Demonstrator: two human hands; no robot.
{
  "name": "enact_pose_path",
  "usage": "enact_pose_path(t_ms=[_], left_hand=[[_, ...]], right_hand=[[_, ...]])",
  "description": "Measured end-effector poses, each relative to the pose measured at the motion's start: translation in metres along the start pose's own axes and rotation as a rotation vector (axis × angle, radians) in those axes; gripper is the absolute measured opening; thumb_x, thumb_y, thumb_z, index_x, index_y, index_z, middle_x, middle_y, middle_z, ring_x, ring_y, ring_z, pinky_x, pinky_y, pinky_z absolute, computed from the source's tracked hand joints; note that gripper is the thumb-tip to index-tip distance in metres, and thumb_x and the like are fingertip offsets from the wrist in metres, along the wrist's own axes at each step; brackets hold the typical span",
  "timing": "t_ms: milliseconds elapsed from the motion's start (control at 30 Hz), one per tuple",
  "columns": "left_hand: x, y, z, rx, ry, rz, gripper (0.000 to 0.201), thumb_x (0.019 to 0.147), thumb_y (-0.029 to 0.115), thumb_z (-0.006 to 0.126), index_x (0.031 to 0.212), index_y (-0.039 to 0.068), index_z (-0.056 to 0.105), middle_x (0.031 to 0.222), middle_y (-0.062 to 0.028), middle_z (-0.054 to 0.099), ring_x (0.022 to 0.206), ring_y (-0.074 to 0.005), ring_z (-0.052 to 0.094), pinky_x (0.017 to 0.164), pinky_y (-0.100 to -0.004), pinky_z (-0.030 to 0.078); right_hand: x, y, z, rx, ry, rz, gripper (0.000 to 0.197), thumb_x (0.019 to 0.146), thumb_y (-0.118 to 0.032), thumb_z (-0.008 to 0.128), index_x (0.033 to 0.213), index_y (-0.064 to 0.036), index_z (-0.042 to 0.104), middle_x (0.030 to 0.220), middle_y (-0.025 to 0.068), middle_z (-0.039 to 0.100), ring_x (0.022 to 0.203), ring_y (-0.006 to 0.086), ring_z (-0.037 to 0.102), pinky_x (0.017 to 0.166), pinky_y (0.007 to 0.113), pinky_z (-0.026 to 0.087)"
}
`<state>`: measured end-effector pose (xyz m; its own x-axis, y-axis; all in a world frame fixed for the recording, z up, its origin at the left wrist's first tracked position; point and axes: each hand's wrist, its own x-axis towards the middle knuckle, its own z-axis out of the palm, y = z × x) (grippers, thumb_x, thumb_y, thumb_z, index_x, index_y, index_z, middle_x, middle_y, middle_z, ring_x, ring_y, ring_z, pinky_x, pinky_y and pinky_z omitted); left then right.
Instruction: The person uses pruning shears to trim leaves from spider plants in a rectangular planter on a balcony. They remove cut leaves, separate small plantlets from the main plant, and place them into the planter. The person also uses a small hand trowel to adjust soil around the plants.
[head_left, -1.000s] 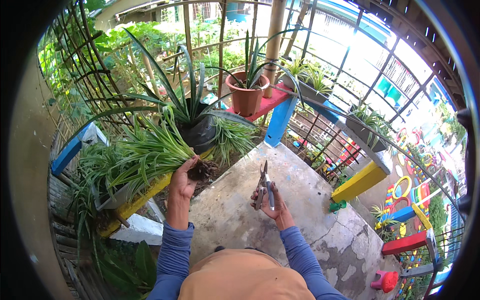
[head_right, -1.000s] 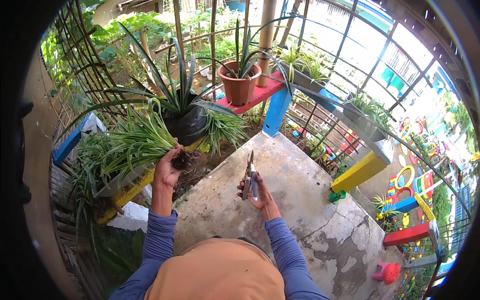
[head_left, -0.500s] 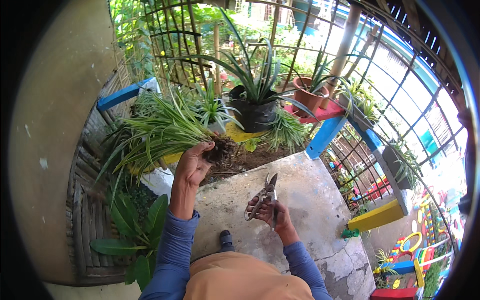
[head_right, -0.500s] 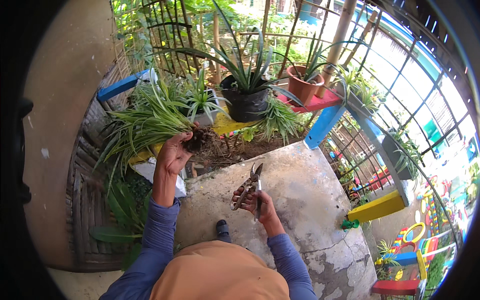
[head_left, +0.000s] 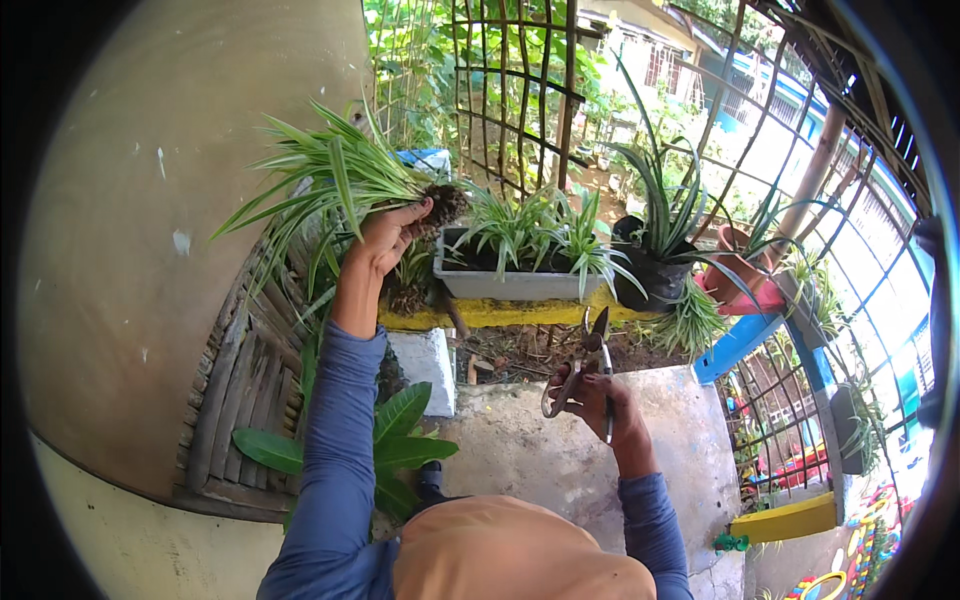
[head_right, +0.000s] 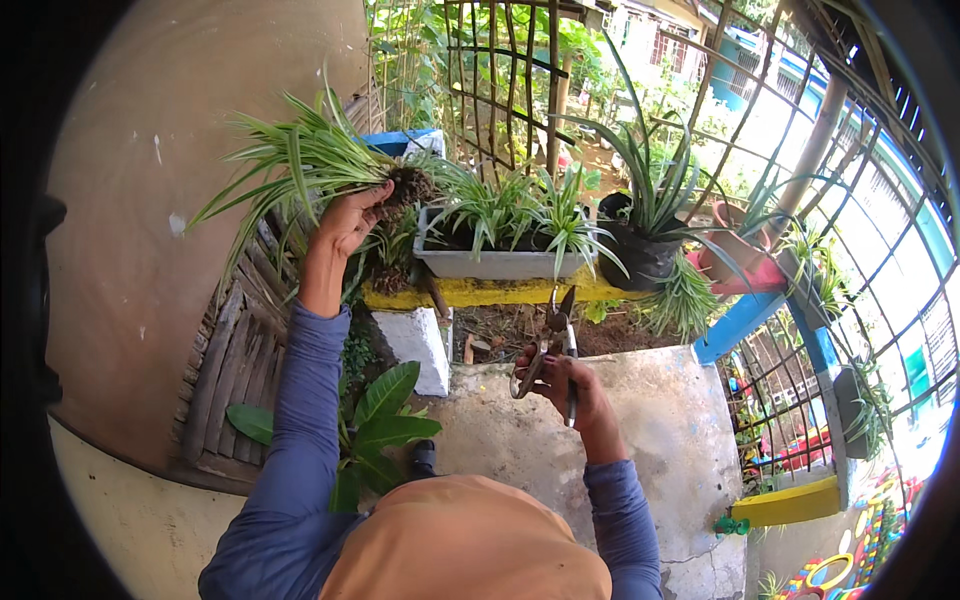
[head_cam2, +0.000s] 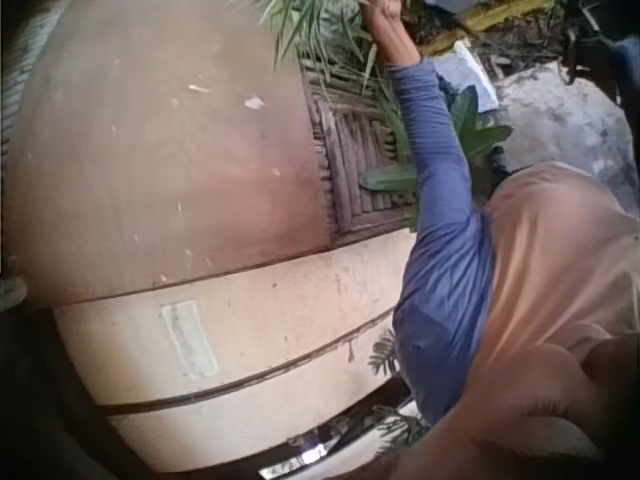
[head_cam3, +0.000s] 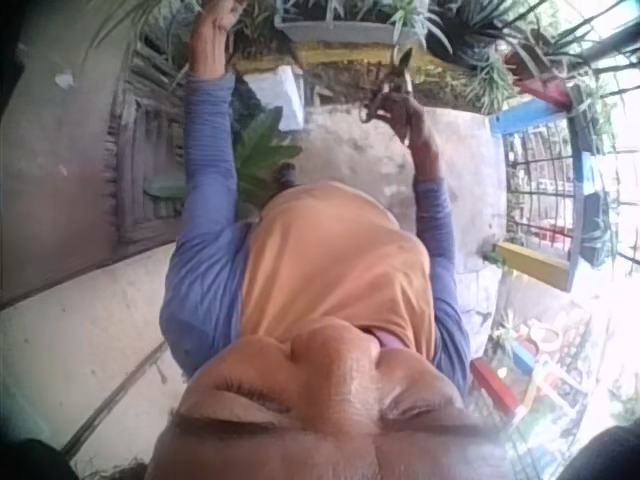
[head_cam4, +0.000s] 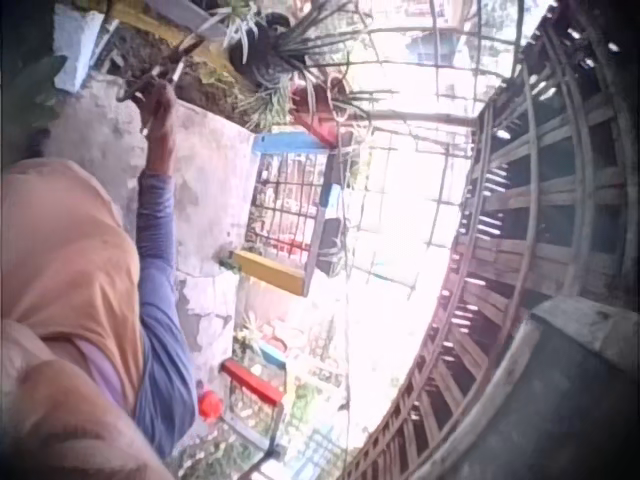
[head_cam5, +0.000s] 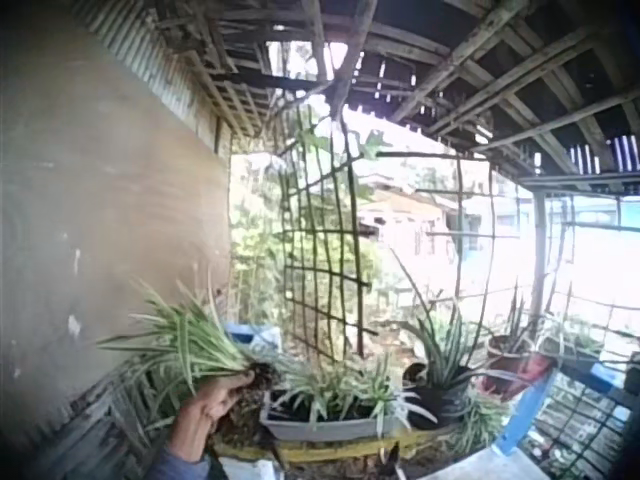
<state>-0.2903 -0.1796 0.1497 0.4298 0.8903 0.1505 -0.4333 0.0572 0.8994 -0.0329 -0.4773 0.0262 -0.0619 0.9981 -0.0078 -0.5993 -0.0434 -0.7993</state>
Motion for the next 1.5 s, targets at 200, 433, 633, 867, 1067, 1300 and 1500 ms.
enact_pose_path(t_ms=[200, 433, 633, 867, 1067, 1300, 1500], left_hand=[[0.064, -0.027, -0.074, -0.111, -0.06, -0.165, 0.02, 0.081, 0.002, 0.069, 0.099, 0.007, 0.061, 0.096, -0.0038, 0.066, 0.085, -0.0171, 0.065, 0.074, -0.0331, 0.057], [0.131, -0.043, -0.11, -0.034, 0.039, -0.243, 0.014, 0.085, 0.009, 0.065, 0.098, 0.005, 0.065, 0.097, -0.0052, 0.067, 0.086, -0.019, 0.064, 0.073, -0.0375, 0.054], [0.174, -0.052, -0.111, 0.03, 0.059, -0.176, 0.02, 0.081, 0.012, 0.07, 0.1, 0.008, 0.065, 0.095, -0.0018, 0.067, 0.087, -0.0152, 0.063, 0.076, -0.0338, 0.051], [0.217, -0.067, -0.084, 0.057, 0.141, -0.143, 0.03, 0.078, 0.021, 0.073, 0.104, 0.008, 0.065, 0.103, -0.0017, 0.065, 0.099, -0.015, 0.056, 0.093, -0.0352, 0.037], [0.233, -0.064, -0.056, -0.015, 0.23, -0.098, 0.033, 0.077, 0.015, 0.073, 0.106, 0.003, 0.063, 0.106, -0.0052, 0.064, 0.098, -0.0177, 0.056, 0.092, -0.034, 0.038], [0.241, -0.074, -0.045, -0.142, 0.319, 0.019, 0.032, 0.074, 0.007, 0.075, 0.102, 0.001, 0.062, 0.098, -0.0041, 0.063, 0.081, -0.0192, 0.06, 0.074, -0.0336, 0.049], [0.267, -0.094, -0.05, -0.119, 0.317, 0.019, 0.039, 0.072, 0.003, 0.077, 0.106, -0.002, 0.059, 0.104, -0.0068, 0.06, 0.092, -0.0196, 0.056, 0.084, -0.0316, 0.044]], right_hand=[[0.109, 0.032, 0.041, -0.506, 0.0, -0.205, 0.042, 0.083, -0.022, 0.055, 0.12, -0.0019, 0.052, 0.108, 0.0143, 0.058, 0.104, 0.0241, 0.057, 0.09, 0.036, 0.044], [0.23, 0.062, 0.092, -0.666, -0.168, -0.417, 0.03, 0.092, -0.016, 0.047, 0.119, -0.0054, 0.053, 0.105, 0.0117, 0.059, 0.096, 0.02, 0.057, 0.082, 0.029, 0.046], [0.285, 0.047, 0.122, -0.412, -0.091, -0.114, 0.037, 0.091, -0.006, 0.049, 0.127, -0.012, 0.055, 0.09, -0.0009, 0.054, 0.072, 0.0056, 0.047, 0.066, 0.02, 0.039], [0.341, -0.009, 0.119, -0.692, -0.011, 0.048, 0.049, 0.084, 0.004, 0.046, 0.13, -0.0115, 0.053, 0.096, -0.0025, 0.055, 0.075, 0.0065, 0.047, 0.068, 0.021, 0.041], [0.379, -0.041, 0.12, -0.512, 0.202, 0.223, 0.025, 0.079, -0.036, 0.064, 0.085, -0.0117, 0.06, 0.063, -0.0032, 0.045, 0.056, 0.0088, 0.043, 0.053, 0.026, 0.035], [0.398, -0.048, 0.108, -0.367, 0.282, 0.18, 0.026, 0.08, -0.039, 0.061, 0.084, -0.0129, 0.059, 0.059, -0.002, 0.043, 0.051, 0.0112, 0.042, 0.046, 0.029, 0.033], [0.423, -0.048, 0.098, -0.455, 0.396, 0.142, 0.028, 0.081, -0.032, 0.06, 0.09, -0.0055, 0.06, 0.062, 0.0027, 0.05, 0.052, 0.0154, 0.047, 0.047, 0.03, 0.037]])
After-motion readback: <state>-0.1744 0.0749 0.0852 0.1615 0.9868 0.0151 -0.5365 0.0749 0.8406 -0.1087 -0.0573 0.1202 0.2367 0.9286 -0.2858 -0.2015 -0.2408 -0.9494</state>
